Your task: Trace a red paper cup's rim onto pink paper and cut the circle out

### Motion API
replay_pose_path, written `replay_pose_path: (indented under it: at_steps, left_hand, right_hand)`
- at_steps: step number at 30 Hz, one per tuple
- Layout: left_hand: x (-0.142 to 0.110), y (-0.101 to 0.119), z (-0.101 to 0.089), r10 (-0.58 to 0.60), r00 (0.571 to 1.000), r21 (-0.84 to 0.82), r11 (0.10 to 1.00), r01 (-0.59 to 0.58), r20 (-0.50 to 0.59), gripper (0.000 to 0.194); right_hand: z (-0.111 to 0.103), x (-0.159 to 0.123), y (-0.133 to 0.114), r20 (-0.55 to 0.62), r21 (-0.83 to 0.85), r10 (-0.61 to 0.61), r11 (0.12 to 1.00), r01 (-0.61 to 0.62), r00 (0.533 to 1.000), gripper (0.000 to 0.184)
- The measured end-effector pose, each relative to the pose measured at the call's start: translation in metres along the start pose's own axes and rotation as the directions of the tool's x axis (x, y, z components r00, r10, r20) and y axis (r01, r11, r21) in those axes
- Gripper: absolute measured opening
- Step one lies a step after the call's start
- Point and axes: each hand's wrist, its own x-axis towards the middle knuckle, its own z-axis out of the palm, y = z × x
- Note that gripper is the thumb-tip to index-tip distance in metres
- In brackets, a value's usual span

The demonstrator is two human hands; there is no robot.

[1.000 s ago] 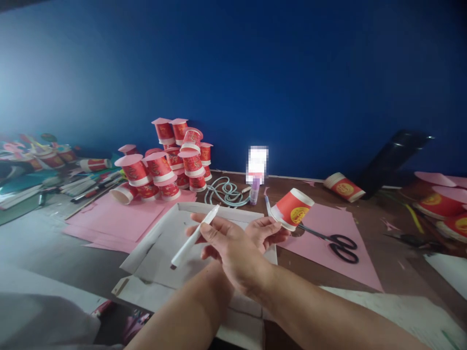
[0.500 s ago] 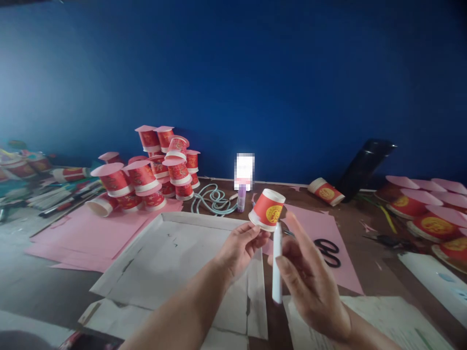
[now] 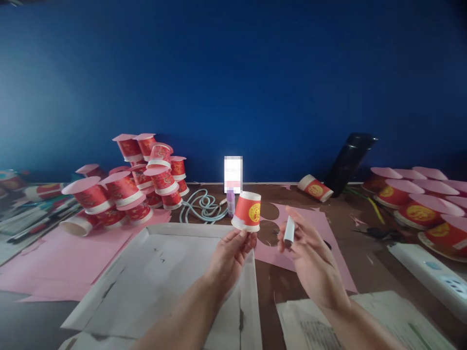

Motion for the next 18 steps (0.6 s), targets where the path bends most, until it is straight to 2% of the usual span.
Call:
replay_pose_path:
  at_steps: [3, 10, 15, 18]
  left_hand:
    - [0.0, -0.001, 0.001, -0.001, 1.0, 0.01, 1.0, 0.001, -0.003, 0.024]
    - [-0.004, -0.004, 0.002, -0.005, 1.0, 0.075, 0.997, 0.005, -0.007, 0.023]
    - [-0.007, -0.004, 0.007, -0.013, 1.0, 0.062, 0.998, 0.012, 0.015, 0.022]
    - [-0.01, -0.005, 0.01, -0.037, 0.998, 0.05, 0.998, 0.035, 0.049, 0.02]
  right_hand:
    - [0.001, 0.003, 0.004, -0.012, -0.135, -0.047, 0.99, 0.045, 0.999, 0.052]
    - [0.001, 0.006, 0.008, -0.105, -0.358, -0.148, 0.928, 0.101, 0.983, 0.027]
    - [0.002, 0.007, 0.01, -0.143, -0.349, -0.103, 0.936, 0.047, 0.984, 0.027]
    - [0.002, 0.008, 0.014, -0.154, -0.314, -0.108, 0.948, 0.054, 0.982, 0.029]
